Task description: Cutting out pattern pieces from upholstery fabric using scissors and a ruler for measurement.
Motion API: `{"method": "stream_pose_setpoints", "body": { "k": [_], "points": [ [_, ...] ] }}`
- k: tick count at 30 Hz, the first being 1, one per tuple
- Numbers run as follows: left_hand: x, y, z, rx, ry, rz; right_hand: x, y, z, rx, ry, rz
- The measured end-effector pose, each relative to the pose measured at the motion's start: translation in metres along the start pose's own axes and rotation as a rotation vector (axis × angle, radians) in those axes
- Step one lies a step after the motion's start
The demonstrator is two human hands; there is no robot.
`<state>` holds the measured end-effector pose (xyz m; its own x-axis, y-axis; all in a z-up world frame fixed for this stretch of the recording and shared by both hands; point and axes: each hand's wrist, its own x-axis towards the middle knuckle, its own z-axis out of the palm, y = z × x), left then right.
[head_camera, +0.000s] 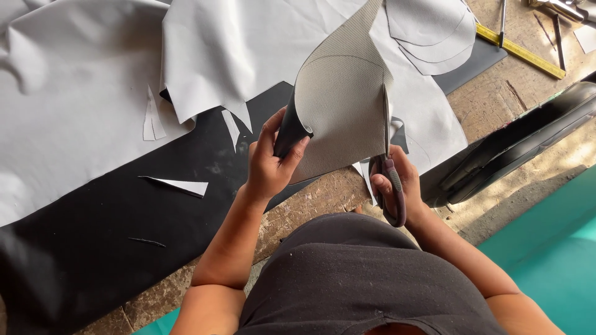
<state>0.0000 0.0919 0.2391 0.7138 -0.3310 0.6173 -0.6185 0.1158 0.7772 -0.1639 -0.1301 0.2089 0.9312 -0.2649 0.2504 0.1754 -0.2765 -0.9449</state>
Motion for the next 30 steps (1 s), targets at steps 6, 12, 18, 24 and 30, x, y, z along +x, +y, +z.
{"method": "stream_pose_setpoints", "body": {
  "k": [6, 12, 18, 24, 30],
  "points": [
    [-0.001, 0.006, -0.011, -0.015, -0.04, -0.045, 0.006, -0.006, 0.005, 0.05, -0.026, -0.008],
    [0.006, 0.033, -0.014, -0.046, -0.104, -0.084, 0.014, -0.005, -0.003, 0.082, 0.003, -0.098],
    [-0.003, 0.005, -0.023, -0.084, -0.121, -0.102, 0.013, -0.011, -0.011, 0.151, -0.058, -0.064],
    [0.012, 0.005, -0.049, -0.05, -0.209, -0.14, 0.01, 0.002, -0.047, 0.082, -0.238, 0.114],
    [0.023, 0.017, -0.055, -0.045, -0.297, -0.163, 0.014, -0.01, -0.068, -0.056, -0.328, 0.155]
  ]
}}
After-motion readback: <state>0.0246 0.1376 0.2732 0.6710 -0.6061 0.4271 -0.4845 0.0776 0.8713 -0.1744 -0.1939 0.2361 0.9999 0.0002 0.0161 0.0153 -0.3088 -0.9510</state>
